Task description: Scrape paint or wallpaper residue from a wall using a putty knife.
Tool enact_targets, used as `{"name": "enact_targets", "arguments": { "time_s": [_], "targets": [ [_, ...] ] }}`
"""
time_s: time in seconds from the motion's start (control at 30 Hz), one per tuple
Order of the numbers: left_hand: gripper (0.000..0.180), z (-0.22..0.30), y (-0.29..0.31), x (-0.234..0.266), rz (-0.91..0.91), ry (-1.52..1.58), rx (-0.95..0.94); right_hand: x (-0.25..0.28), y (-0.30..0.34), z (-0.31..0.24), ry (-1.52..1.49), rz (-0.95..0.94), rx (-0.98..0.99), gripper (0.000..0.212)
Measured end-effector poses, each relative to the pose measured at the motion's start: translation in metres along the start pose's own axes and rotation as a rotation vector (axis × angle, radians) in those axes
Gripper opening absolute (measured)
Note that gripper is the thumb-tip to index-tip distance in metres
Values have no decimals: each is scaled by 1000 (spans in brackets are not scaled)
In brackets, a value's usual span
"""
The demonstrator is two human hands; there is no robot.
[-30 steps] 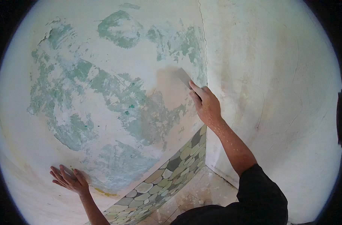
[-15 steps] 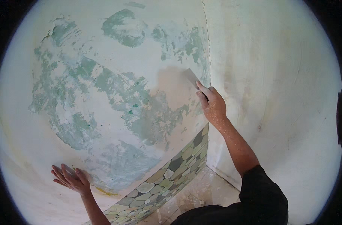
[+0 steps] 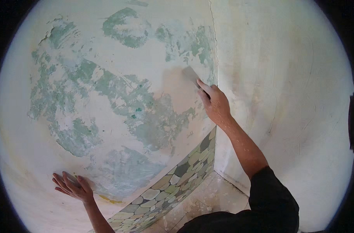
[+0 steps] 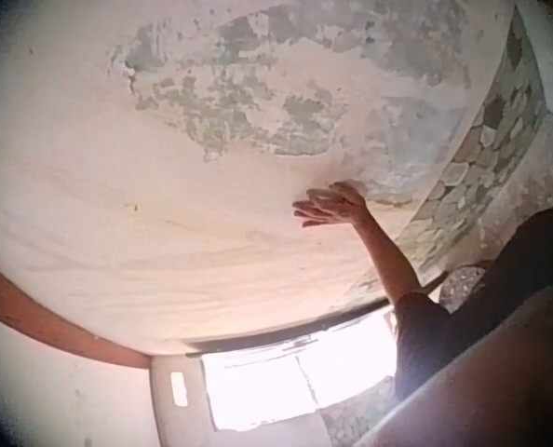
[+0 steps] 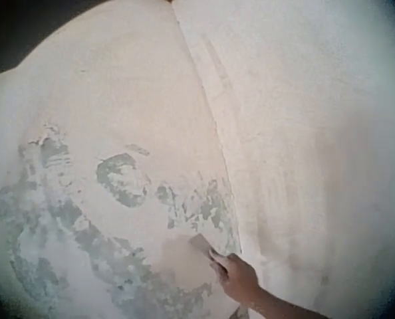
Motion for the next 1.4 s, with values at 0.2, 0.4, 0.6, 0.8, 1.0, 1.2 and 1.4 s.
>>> {"name": "enact_targets", "arguments": {
  "time_s": [0.2,0.4,0.6,0.8,1.0,1.2,1.4],
  "targets": [
    [53,0,1,0,2,0,2,-1,-5,-2,24,65,49,38],
    [52,0,-1,2,2,-11,2,-1,7,1,-50,74,26,37],
    [52,2,0,-1,1,4,4,-5,-21,-7,-14,168,84,34],
    [52,0,-1,2,-1,-13,2,-7,8,7,-60,91,66,34],
    [52,0,0,-3,8,-8,11,-11,-10,4,-13,129,85,37],
    [51,-4,1,1,7,-16,14,-4,7,2,-39,83,59,38],
    [51,1,0,-2,11,3,0,-10,-18,0,37,129,66,34]
  ]
}}
Point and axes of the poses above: each hand's wrist, its own y-axis away from the middle knuckle, its own x-axis out of the back of the hand, z = x × y, the point moved 2 cm from there along -y, towards the middle knuckle, and after that the axes turned 4 degrees about y, right-handed, at the moved point
